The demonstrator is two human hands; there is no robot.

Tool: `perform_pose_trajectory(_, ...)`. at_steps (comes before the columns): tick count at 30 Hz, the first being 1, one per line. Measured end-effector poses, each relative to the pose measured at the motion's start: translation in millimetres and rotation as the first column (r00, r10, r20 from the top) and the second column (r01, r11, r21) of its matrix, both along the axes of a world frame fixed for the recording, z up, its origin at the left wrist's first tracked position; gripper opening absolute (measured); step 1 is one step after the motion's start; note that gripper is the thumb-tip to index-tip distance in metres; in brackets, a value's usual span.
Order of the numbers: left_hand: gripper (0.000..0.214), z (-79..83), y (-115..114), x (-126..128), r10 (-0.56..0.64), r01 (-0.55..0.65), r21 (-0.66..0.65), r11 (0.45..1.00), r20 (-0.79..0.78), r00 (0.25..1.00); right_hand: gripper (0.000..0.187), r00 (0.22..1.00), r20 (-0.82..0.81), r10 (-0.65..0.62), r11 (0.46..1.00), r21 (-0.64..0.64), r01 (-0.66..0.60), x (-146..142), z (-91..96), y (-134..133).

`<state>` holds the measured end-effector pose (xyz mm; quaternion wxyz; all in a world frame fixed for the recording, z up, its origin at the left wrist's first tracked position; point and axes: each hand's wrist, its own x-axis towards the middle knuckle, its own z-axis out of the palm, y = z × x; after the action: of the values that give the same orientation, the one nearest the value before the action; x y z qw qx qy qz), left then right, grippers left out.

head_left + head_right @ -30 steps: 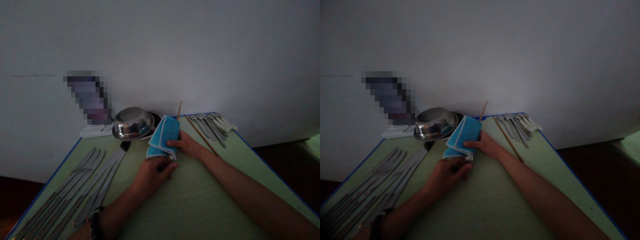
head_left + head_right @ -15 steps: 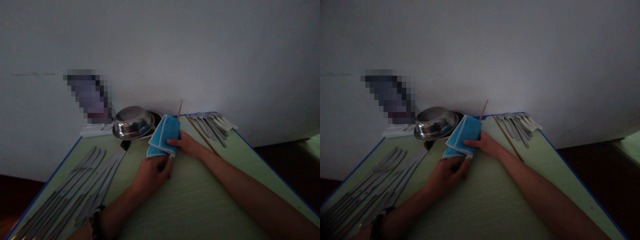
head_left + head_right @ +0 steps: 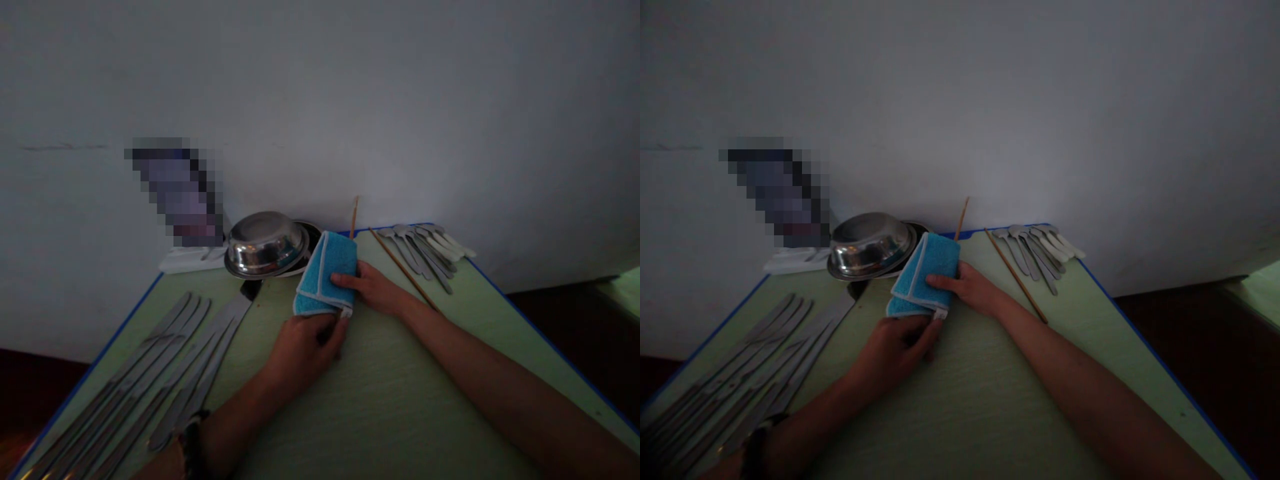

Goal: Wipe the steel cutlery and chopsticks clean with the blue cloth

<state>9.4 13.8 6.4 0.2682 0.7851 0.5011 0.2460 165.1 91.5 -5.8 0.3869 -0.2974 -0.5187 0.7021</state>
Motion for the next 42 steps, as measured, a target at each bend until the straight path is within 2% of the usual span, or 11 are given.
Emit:
perform_pose_trajectory(9,0.039,2.3,0,2,0.058,-0.057,-0.039,0.998,0.025,0.998,0.036,0.999,-0.013,0.039,0.999,0.005,-0.039,1,-4.6,2)
perform_pose_trajectory(13,0.04,1.0,1,0,0.021,-0.021,-0.026,0.999,-0.007,1.0,0.031,0.994,-0.102,-0.031,0.993,-0.119,0.019,-3,-6.8,3)
perform_pose_trajectory(16,0.033,-1.1,0,-2,-0.102,0.109,0.076,0.991,-0.088,0.991,0.03,0.971,-0.145,-0.189,0.943,-0.302,0.138,-7,-6.7,6)
perform_pose_trajectory(19,0.027,-2.3,-6,-4,-0.301,0.332,0.147,0.932,-0.201,0.932,0.025,0.923,-0.179,-0.341,0.868,-0.436,0.236,-9,-3.9,11)
perform_pose_trajectory(21,0.025,-2.2,-9,-4,-0.384,0.428,0.144,0.892,-0.256,0.887,0.025,0.886,-0.198,-0.42,0.822,-0.496,0.279,-9,-0.8,13)
perform_pose_trajectory(25,0.024,0.6,-13,-3,-0.37,0.413,0.13,0.902,-0.263,0.891,0.024,0.856,-0.182,-0.485,0.774,-0.545,0.323,-9,3.9,15)
perform_pose_trajectory(29,0.015,6.0,-13,-3,-0.283,0.29,0.079,0.954,-0.088,0.955,0.024,0.861,-0.185,-0.474,0.778,-0.547,0.31,-8,2.3,16)
perform_pose_trajectory(31,0.01,8.6,-13,-3,-0.236,0.236,0.04,0.971,0.002,0.972,0.023,0.878,-0.192,-0.439,0.805,-0.518,0.289,-7,0.0,16)
perform_pose_trajectory(33,0.018,11.0,-12,-4,-0.251,0.25,0.021,0.968,0.053,0.967,0.022,0.902,-0.199,-0.383,0.846,-0.467,0.256,-7,-2.0,14)
perform_pose_trajectory(38,0.018,15.0,-7,-3,-0.373,0.372,0.05,0.927,0.0,0.928,0.02,0.927,-0.175,-0.331,0.903,-0.345,0.258,-9,-5.0,10)
perform_pose_trajectory(42,0.025,14.8,-5,-4,-0.428,0.435,0.039,0.9,-0.119,0.896,0.016,0.889,-0.16,-0.428,0.87,-0.338,0.358,-11,-6.8,12)
